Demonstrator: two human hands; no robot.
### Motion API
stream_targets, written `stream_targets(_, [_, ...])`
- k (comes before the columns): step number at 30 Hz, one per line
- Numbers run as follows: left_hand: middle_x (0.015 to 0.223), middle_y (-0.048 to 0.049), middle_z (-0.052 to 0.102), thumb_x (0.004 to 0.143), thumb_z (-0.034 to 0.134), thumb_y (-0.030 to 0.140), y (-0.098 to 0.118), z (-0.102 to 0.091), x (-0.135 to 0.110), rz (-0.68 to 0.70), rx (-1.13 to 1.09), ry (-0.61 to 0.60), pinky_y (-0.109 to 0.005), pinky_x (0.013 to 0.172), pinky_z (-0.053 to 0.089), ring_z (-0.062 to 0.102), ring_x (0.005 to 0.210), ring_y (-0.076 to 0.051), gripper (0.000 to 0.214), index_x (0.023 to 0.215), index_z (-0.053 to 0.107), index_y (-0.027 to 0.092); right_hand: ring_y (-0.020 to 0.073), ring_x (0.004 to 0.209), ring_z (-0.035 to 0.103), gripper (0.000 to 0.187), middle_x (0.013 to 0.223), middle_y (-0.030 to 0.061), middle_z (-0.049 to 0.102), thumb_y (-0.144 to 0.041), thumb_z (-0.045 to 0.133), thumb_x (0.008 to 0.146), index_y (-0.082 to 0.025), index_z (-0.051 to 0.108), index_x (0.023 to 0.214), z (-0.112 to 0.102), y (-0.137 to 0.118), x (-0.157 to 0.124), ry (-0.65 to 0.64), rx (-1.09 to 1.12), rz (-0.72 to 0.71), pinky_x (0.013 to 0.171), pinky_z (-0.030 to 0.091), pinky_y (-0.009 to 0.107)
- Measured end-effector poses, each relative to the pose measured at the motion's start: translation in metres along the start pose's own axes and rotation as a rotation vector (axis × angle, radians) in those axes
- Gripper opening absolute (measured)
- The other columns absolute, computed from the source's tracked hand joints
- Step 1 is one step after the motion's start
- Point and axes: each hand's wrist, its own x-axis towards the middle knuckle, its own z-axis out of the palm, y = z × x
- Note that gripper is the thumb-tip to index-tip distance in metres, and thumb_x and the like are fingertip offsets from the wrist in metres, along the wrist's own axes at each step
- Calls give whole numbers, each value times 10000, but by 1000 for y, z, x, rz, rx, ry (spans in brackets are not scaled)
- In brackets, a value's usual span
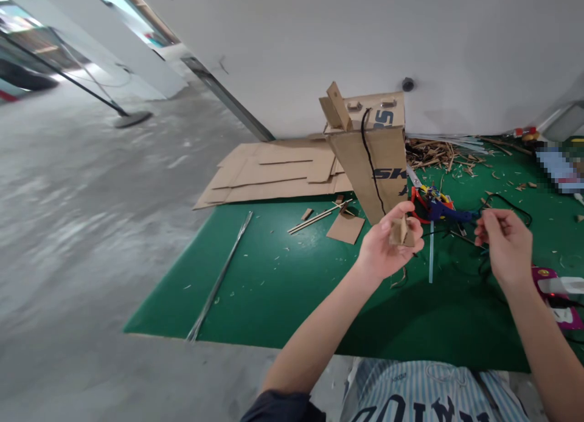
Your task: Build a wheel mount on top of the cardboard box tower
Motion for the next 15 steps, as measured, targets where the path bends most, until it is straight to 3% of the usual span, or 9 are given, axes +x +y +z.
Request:
stream_targets(3, [637, 28, 627, 561, 892, 425, 18, -5, -12, 73, 21, -11, -210, 439, 230, 345, 467, -60, 485, 937, 667, 218, 96, 529, 563, 174, 691, -27, 599, -381, 751, 781, -230, 669, 808, -17, -15, 20, 172, 122, -41, 410, 462, 233])
stream_targets(5, [603, 44, 605, 562, 895, 427, 31, -9, -21, 131, 26, 3, -204, 435, 231, 315, 452, -51, 460, 890, 655, 211, 76, 493, 541, 93, 654, -23, 578, -262, 751, 764, -256, 671, 718, -32, -27, 34, 298, 237, 22, 402, 441, 230])
stream_targets(9, [597, 62, 585, 552, 909, 403, 54, -24, -41, 221, 46, 105, -202, 435, 232, 288, 447, -39, 491, 917, 645, 209, -16, 423, 447, 376, 620, -10, 604, -65, 595, 857, -274, 662, 551, -65, -44, 54, 415, 542, 137, 342, 319, 70])
stream_targets(10, [601, 65, 585, 545, 912, 403, 59, -30, -45, 243, 52, 130, -206, 434, 232, 285, 445, -38, 503, 924, 642, 211, 6, 492, 546, 419, 691, 14, 679, -40, 576, 860, -286, 666, 533, -73, -46, 56, 428, 523, 121, 350, 338, 60])
stream_targets(11, [605, 68, 585, 541, 912, 399, 64, -36, -50, 262, 60, 156, -211, 434, 230, 283, 445, -37, 510, 929, 638, 212, 65, 647, 674, 432, 838, 29, 752, -56, 556, 878, -300, 685, 546, -80, -48, 59, 445, 348, 80, 358, 376, 83])
stream_targets(12, [609, 69, 588, 540, 909, 392, 69, -43, -55, 275, 69, 179, -217, 434, 230, 285, 444, -37, 514, 935, 634, 213, 135, 850, 742, 443, 1026, 30, 777, -77, 509, 905, -305, 712, 584, -88, -49, 61, 489, 22, 41, 362, 399, 112])
stream_targets(13, [609, 71, 590, 540, 904, 386, 73, -50, -60, 293, 75, 202, -221, 433, 229, 290, 443, -38, 514, 938, 629, 211, 184, 1054, 728, 485, 1215, 18, 745, -74, 419, 930, -286, 734, 629, -95, -51, 64, 501, -456, 38, 366, 397, 127])
stream_targets(14, [621, 71, 601, 544, 898, 376, 78, -57, -65, 309, 79, 229, -225, 436, 231, 302, 447, -39, 515, 947, 625, 208, 198, 1198, 669, 513, 1367, -16, 672, -50, 356, 932, -294, 759, 727, -102, -52, 67, 426, -1058, 112, 373, 395, 130])
stream_targets(15, [634, 68, 615, 548, 892, 370, 82, -63, -70, 326, 81, 256, -226, 437, 233, 317, 451, -41, 519, 959, 624, 202, 219, 1280, 611, 509, 1457, 1, 605, -41, 347, 927, -296, 778, 836, -108, -53, 70, 341, -1471, 181, 360, 383, 138])
